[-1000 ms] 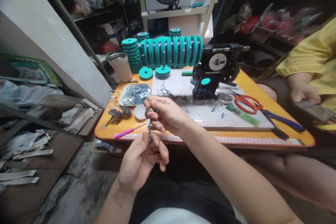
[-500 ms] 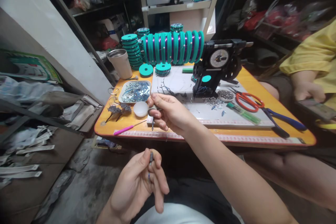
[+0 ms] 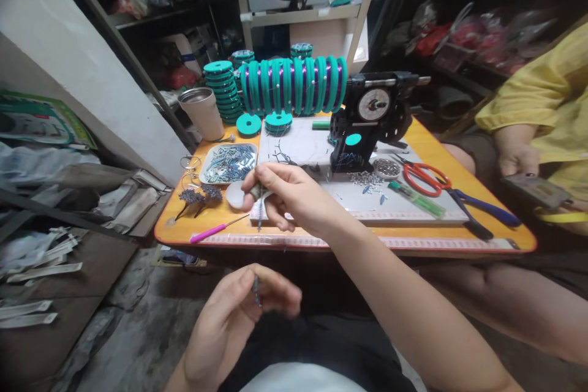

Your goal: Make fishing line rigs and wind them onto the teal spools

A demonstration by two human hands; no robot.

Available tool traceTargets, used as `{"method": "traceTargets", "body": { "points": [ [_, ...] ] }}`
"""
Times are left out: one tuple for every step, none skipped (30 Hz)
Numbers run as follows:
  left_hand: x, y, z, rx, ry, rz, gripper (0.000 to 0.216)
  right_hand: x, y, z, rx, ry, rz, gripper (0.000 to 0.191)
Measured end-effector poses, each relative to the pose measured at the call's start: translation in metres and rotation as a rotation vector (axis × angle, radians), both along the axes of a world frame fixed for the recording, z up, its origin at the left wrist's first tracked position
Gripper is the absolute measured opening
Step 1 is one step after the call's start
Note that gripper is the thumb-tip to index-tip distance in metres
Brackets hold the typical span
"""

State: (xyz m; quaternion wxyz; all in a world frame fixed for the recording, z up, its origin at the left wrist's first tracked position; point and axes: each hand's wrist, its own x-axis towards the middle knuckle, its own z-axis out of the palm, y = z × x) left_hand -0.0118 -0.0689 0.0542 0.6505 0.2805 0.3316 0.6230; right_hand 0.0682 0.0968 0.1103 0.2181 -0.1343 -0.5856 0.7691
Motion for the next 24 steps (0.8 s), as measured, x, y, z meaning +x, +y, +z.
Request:
{"method": "traceTargets", "body": {
  "points": [
    [-0.005,0.005,0.002,0.054,0.171,0.051,0.031,0.001,0.002,0.003,0.116,-0.032,-0.003,0.032],
    [-0.009,0.010,0.005,0.106,0.287,0.085,0.029,0.003,0.004,0.007,0.230,-0.065,0.000,0.034],
    [-0.014,0.017,0.009,0.145,0.334,0.090,0.034,0.004,0.006,0.011,0.331,-0.094,0.006,0.035],
    [-0.018,0.025,0.013,0.161,0.317,0.079,0.038,0.005,0.009,0.015,0.410,-0.114,0.010,0.036],
    [-0.021,0.033,0.018,0.157,0.271,0.060,0.040,0.006,0.011,0.019,0.468,-0.122,0.013,0.035],
    [-0.023,0.040,0.022,0.134,0.216,0.021,0.040,0.006,0.013,0.022,0.518,-0.126,0.013,0.034],
    [-0.024,0.047,0.026,0.131,0.165,0.000,0.037,0.006,0.015,0.025,0.571,-0.138,0.010,0.034],
    [-0.025,0.054,0.030,0.127,0.125,-0.018,0.034,0.006,0.016,0.028,0.638,-0.160,0.003,0.034],
    [-0.025,0.059,0.032,0.125,0.096,-0.026,0.031,0.005,0.018,0.030,0.720,-0.190,-0.010,0.034],
    [-0.025,0.063,0.034,0.123,0.078,-0.028,0.029,0.005,0.019,0.032,0.805,-0.225,-0.020,0.034],
    [-0.024,0.066,0.035,0.116,0.066,-0.033,0.029,0.004,0.019,0.033,0.872,-0.256,-0.025,0.035],
    [-0.024,0.068,0.035,0.107,0.055,-0.037,0.030,0.004,0.020,0.034,0.905,-0.280,-0.020,0.035],
    [-0.023,0.069,0.034,0.099,0.046,-0.043,0.031,0.005,0.020,0.034,0.895,-0.296,-0.006,0.035],
    [-0.023,0.069,0.033,0.093,0.037,-0.046,0.032,0.005,0.021,0.034,0.840,-0.297,0.006,0.036],
    [-0.022,0.070,0.031,0.090,0.030,-0.043,0.032,0.005,0.021,0.033,0.737,-0.286,0.015,0.037],
    [-0.022,0.070,0.029,0.094,0.028,-0.032,0.032,0.006,0.022,0.031,0.596,-0.262,0.029,0.038],
    [-0.021,0.070,0.028,0.100,0.031,-0.014,0.032,0.006,0.023,0.029,0.428,-0.229,0.059,0.040],
    [-0.021,0.070,0.026,0.109,0.040,0.008,0.031,0.007,0.023,0.028,0.252,-0.188,0.107,0.041],
    [-0.020,0.070,0.025,0.121,0.051,0.032,0.031,0.007,0.024,0.026,0.086,-0.138,0.167,0.043],
    [-0.019,0.070,0.024,0.131,0.056,0.059,0.031,0.006,0.024,0.025,-0.053,-0.088,0.233,0.045],
    [-0.018,0.070,0.024,0.143,0.071,0.096,0.031,0.005,0.024,0.024,-0.159,-0.045,0.288,0.046],
    [-0.017,0.069,0.024,0.153,0.109,0.140,0.031,0.003,0.023,0.024,-0.241,-0.012,0.316,0.047],
    [-0.016,0.069,0.024,0.164,0.171,0.184,0.031,0.001,0.022,0.024,-0.313,0.011,0.314,0.048],
    [-0.016,0.068,0.025,0.174,0.249,0.225,0.032,-0.002,0.020,0.024,-0.382,0.026,0.288,0.048]
  ]
}}
